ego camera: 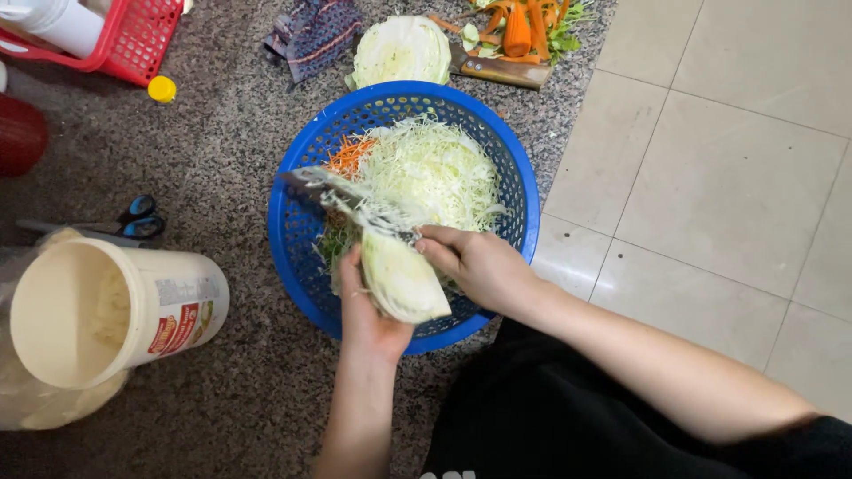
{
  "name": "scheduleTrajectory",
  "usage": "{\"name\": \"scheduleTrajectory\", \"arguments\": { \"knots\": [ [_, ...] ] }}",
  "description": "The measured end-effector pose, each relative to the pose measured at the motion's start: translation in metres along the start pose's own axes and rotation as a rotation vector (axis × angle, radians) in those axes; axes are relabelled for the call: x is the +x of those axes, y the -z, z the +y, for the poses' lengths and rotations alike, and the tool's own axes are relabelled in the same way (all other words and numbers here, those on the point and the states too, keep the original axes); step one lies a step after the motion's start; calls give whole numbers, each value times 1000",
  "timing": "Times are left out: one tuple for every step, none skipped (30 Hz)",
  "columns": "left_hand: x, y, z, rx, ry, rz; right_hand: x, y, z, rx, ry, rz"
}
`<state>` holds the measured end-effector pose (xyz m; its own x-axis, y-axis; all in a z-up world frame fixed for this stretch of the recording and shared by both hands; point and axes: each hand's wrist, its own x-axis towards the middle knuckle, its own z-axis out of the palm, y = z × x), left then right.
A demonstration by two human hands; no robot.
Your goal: Grating a head of cabbage using a hand-held grater over a strainer basket.
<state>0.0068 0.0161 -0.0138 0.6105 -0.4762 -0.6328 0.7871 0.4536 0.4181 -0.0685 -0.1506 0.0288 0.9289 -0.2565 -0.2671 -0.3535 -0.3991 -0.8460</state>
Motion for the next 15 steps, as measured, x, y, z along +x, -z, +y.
{"name": "scheduleTrajectory", "arguments": {
  "knots": [
    [1, 2, -2, -2, 1, 0, -2, 2, 2, -2, -1, -1],
    [2, 5, -2, -5, 3, -11, -3, 3, 3, 13, 43, 18],
    [2, 8, -3, -8, 5, -22, -4, 4, 5, 29, 87, 36],
    [6, 2, 4, -9, 3, -20, -13, 8, -1, 29, 88, 33],
    [9, -5, 10, -17, 20, 18, -23, 12, -8, 12, 53, -14],
    [12, -11, 16, -26, 36, 56, -33, 17, -14, -7, 18, -63],
    [21, -3, 20, -29, 34, 59, -45, 17, -17, -8, 19, -68],
    [31, 5, 25, -48, -8, 2, -55, 18, -21, -39, 81, -82],
    [40, 12, 30, -67, -50, -56, -65, 19, -25, -69, 143, -96],
    [38, 11, 33, -67, -56, -52, -67, 19, -28, -67, 147, -101],
    [36, 9, 35, -54, -74, 33, -69, 20, -30, -203, 45, -136],
    [34, 6, 37, -40, -87, 115, -72, 21, -32, -340, -60, -165],
    [22, -13, 37, -39, -89, 116, -63, 20, -27, -338, -59, -165],
    [10, -33, 37, 2, -37, 146, -53, 18, -21, -247, 22, -114],
    [-1, -52, 37, 43, 16, 175, -44, 17, -15, -155, 102, -61]
  ]
}}
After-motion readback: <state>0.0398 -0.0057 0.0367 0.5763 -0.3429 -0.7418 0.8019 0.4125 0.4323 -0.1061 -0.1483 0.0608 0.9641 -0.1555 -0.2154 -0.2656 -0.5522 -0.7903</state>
